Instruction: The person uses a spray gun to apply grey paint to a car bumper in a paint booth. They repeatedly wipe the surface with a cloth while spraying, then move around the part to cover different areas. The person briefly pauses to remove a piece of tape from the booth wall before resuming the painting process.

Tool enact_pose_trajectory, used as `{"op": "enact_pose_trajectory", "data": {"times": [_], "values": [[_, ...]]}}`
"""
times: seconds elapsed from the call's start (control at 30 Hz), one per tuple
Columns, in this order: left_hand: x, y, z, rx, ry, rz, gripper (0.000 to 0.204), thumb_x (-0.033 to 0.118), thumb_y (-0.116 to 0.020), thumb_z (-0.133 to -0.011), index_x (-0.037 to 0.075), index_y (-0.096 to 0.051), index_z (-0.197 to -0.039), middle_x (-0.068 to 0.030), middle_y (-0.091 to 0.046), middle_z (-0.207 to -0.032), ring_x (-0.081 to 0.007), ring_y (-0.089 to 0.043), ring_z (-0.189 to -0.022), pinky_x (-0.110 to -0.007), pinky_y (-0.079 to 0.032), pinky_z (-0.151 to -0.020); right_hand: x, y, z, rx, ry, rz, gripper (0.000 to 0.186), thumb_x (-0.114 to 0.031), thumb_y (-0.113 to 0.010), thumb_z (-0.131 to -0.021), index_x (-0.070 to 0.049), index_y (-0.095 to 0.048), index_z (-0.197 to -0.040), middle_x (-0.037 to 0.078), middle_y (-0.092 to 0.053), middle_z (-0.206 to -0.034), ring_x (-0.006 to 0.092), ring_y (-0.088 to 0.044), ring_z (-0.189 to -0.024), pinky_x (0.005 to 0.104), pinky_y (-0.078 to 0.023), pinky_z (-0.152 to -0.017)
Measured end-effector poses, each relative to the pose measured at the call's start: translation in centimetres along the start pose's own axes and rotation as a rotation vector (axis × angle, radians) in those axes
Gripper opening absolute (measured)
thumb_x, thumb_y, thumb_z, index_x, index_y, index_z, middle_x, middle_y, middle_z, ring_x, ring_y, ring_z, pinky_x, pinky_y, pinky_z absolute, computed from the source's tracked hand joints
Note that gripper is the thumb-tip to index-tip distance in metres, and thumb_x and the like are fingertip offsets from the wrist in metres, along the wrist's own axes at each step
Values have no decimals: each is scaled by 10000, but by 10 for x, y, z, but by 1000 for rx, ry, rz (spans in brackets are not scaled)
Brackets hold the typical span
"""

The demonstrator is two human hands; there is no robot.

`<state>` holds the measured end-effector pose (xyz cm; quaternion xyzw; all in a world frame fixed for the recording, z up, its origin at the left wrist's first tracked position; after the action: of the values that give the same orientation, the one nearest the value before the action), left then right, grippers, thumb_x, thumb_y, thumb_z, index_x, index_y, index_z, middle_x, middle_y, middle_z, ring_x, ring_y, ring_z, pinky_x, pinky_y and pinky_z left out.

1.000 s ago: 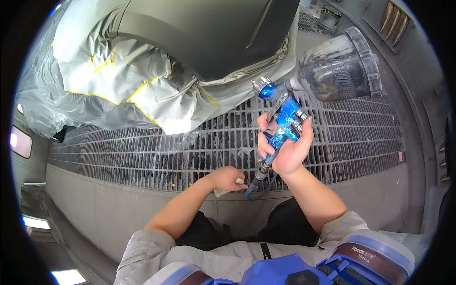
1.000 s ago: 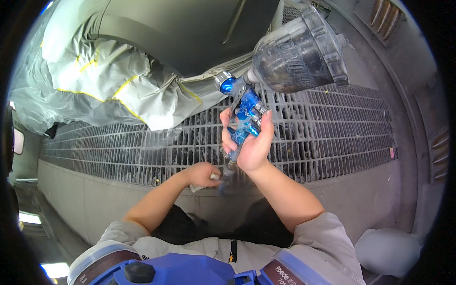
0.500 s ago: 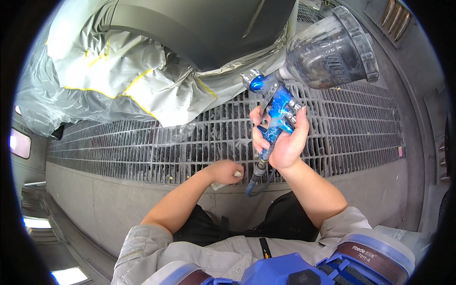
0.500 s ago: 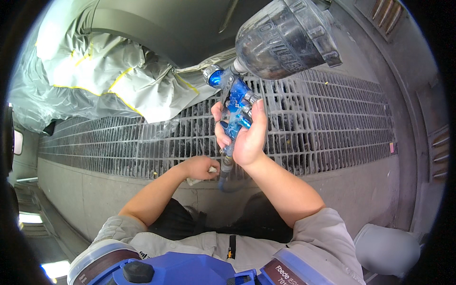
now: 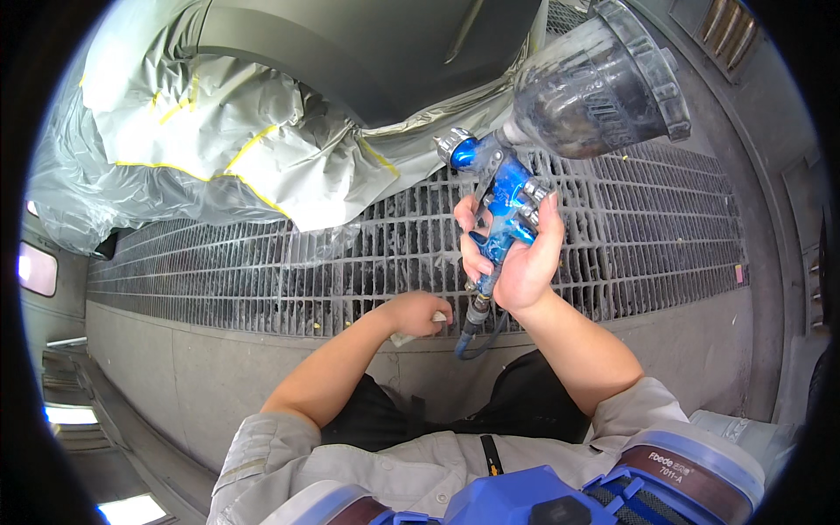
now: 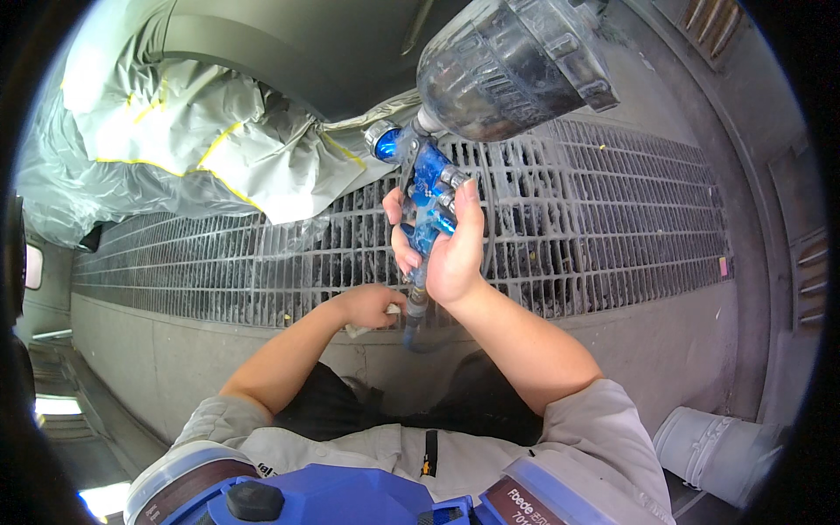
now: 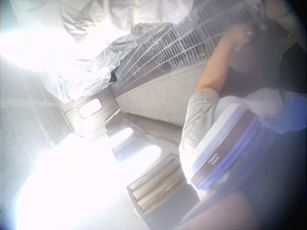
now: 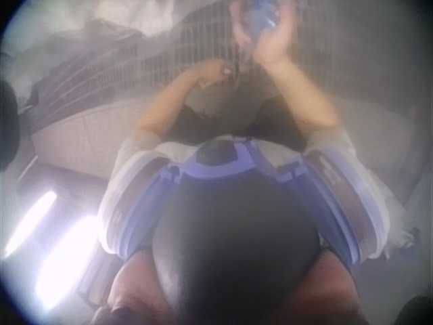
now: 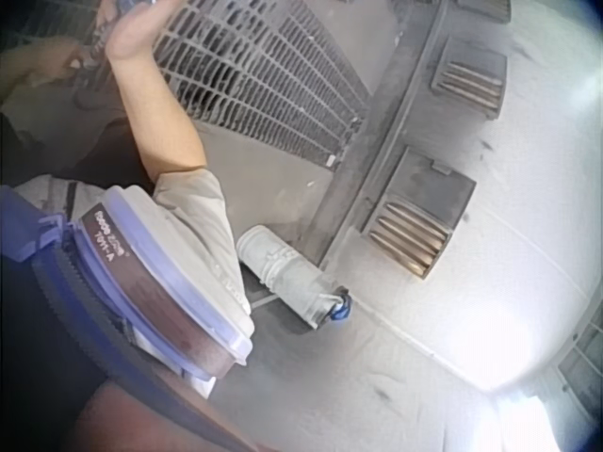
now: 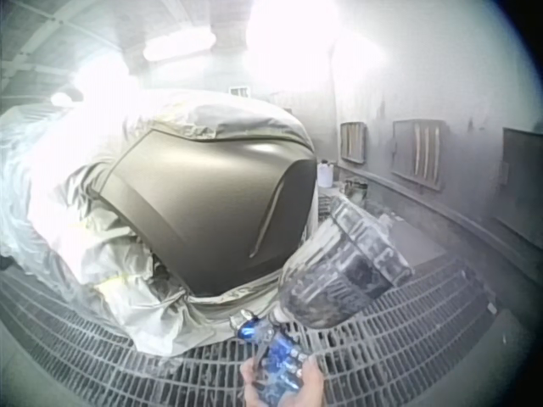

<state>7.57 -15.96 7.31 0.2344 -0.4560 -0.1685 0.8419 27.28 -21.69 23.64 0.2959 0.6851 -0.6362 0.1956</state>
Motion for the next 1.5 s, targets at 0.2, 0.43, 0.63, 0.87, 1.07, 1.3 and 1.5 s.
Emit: {"op": "enact_pose_trajectory", "data": {"times": [0.2,0.43,0.63,0.87,1.07,1.3,1.5], "values": [[-2,1,-3,27,-57,-56,292,187,-680,-851,119,-734,-1130,-154,-742,-849,-323,-721,-804,-460,-554,-758,3,-1,0,4,-19,6,856,-764,-211,-1036,8,-580,-1087,83,-617,-966,111,-446,-473,276,-403,-437],[-7,-1,0,53,-88,-46,290,205,-695,-856,119,-735,-1131,-151,-731,-843,-323,-717,-810,-458,-551,-756,7,-3,0,5,-21,10,862,-769,-210,-1035,1,-590,-1112,84,-623,-977,110,-448,-476,279,-409,-445],[-7,-1,2,47,-67,-56,283,215,-693,-861,123,-739,-1125,-153,-729,-849,-319,-718,-818,-456,-550,-754,8,-4,-3,-14,-19,14,855,-761,-210,-1038,0,-591,-1114,84,-625,-974,111,-451,-477,277,-408,-441],[-11,-3,0,38,-46,-58,295,218,-678,-861,122,-738,-1134,-160,-748,-901,-344,-725,-855,-472,-559,-789,8,-4,-3,-14,-18,30,844,-751,-214,-1038,5,-583,-1096,85,-623,-969,110,-455,-479,274,-408,-437],[-5,-1,0,28,-22,-80,310,233,-684,-855,133,-741,-1142,-159,-750,-910,-340,-729,-871,-469,-561,-790,7,-2,-2,-13,-22,20,847,-759,-221,-1035,4,-585,-1092,83,-624,-969,112,-453,-475,278,-407,-438],[-9,-7,-6,-27,46,-118,370,245,-690,-819,150,-757,-1170,-171,-767,-1029,-362,-724,-1016,-484,-567,-875,6,1,-2,37,-71,83,962,-886,-212,-945,-6,-575,-1087,67,-604,-1010,114,-441,-483,287,-395,-458],[-26,-11,-15,-44,88,-91,399,259,-697,-827,158,-753,-1209,-167,-768,-1098,-376,-720,-1053,-486,-565,-906,9,0,-2,50,-83,73,946,-873,-190,-955,-19,-579,-1074,57,-598,-984,118,-429,-479,289,-382,-454]]}}
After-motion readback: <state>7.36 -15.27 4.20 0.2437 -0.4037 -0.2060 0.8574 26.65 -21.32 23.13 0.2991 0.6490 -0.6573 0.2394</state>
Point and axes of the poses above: each hand's wrist, its own z-axis away from the middle knuckle, its own y-axis out of the back of the hand, x = y × z, the point moved 1 cm from there along -z, towards the middle knuckle
